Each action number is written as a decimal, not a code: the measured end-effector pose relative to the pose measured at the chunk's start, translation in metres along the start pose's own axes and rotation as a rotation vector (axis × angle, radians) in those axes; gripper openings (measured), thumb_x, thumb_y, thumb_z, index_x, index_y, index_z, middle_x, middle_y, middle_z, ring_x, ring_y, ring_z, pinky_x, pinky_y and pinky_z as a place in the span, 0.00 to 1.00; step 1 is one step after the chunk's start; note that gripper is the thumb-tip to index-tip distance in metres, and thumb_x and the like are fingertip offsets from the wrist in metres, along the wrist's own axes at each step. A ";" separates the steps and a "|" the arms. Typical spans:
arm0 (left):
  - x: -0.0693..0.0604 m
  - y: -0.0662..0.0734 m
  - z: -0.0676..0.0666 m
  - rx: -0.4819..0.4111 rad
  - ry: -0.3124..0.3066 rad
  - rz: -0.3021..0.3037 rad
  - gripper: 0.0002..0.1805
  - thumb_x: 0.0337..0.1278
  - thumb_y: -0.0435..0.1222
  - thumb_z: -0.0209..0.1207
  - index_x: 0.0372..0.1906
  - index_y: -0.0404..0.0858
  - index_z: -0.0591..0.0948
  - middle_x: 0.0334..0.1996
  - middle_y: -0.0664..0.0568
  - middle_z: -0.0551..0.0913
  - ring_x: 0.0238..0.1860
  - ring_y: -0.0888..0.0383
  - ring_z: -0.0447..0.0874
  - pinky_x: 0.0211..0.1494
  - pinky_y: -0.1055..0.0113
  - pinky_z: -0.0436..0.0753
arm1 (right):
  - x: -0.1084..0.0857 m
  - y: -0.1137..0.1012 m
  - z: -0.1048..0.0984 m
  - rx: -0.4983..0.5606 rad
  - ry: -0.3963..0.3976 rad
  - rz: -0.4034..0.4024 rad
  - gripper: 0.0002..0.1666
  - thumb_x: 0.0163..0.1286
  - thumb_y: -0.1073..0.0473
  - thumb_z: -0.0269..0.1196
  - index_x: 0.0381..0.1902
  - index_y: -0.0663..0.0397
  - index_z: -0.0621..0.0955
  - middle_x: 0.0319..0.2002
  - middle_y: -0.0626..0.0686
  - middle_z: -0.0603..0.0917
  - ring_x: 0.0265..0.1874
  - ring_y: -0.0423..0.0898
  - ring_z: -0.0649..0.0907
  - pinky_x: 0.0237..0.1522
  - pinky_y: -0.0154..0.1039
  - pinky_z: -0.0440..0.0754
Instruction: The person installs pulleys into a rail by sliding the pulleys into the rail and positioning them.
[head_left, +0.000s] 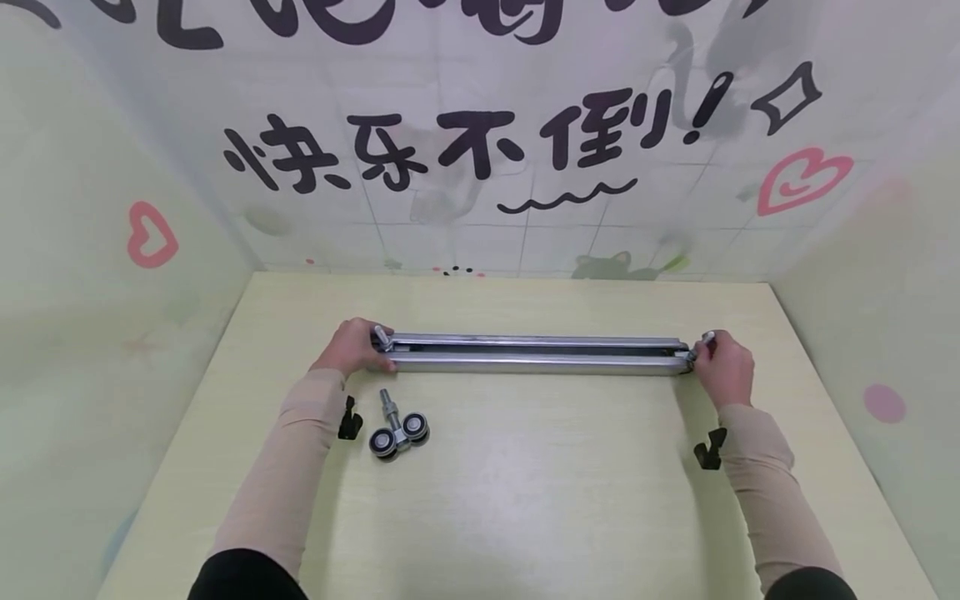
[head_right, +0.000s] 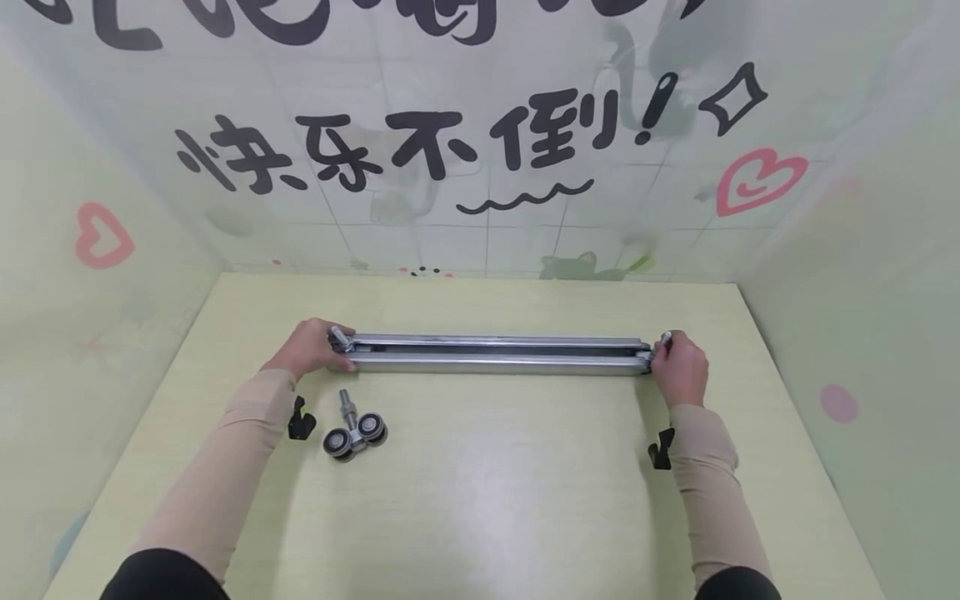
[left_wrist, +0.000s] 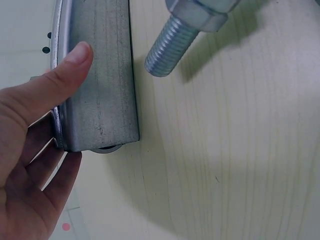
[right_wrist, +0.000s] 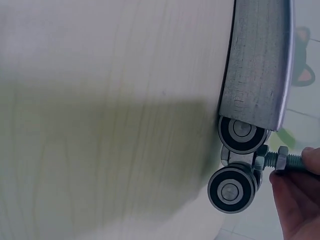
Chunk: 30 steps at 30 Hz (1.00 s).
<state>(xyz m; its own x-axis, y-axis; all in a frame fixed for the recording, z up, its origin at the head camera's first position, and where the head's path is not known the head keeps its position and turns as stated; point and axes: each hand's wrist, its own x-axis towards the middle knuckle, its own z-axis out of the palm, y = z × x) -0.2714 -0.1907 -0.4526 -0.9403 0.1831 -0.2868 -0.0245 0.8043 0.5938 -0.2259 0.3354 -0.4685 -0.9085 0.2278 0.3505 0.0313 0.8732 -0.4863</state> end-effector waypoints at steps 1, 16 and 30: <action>0.000 0.000 0.000 0.003 0.000 0.002 0.37 0.29 0.34 0.73 0.53 0.28 0.74 0.46 0.35 0.79 0.43 0.47 0.77 0.52 0.55 0.75 | 0.000 0.000 -0.001 -0.007 -0.010 0.011 0.08 0.59 0.69 0.56 0.33 0.74 0.74 0.28 0.71 0.79 0.25 0.65 0.78 0.29 0.56 0.75; -0.002 0.003 -0.001 0.009 -0.001 0.013 0.37 0.29 0.34 0.73 0.53 0.28 0.74 0.45 0.34 0.79 0.41 0.47 0.77 0.50 0.55 0.76 | 0.005 0.001 -0.012 -0.049 -0.089 0.042 0.12 0.63 0.64 0.53 0.31 0.73 0.75 0.25 0.70 0.79 0.23 0.65 0.78 0.24 0.56 0.73; 0.000 0.002 0.000 0.005 0.003 0.000 0.37 0.29 0.34 0.73 0.53 0.29 0.75 0.45 0.35 0.79 0.42 0.47 0.77 0.51 0.55 0.76 | 0.007 -0.003 -0.012 -0.011 -0.079 -0.049 0.10 0.62 0.66 0.55 0.29 0.73 0.76 0.23 0.68 0.79 0.21 0.62 0.77 0.24 0.53 0.73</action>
<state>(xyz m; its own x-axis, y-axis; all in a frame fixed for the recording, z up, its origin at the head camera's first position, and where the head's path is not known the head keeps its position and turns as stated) -0.2716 -0.1889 -0.4511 -0.9414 0.1812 -0.2844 -0.0227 0.8074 0.5896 -0.2277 0.3393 -0.4551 -0.9391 0.1499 0.3092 -0.0100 0.8875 -0.4607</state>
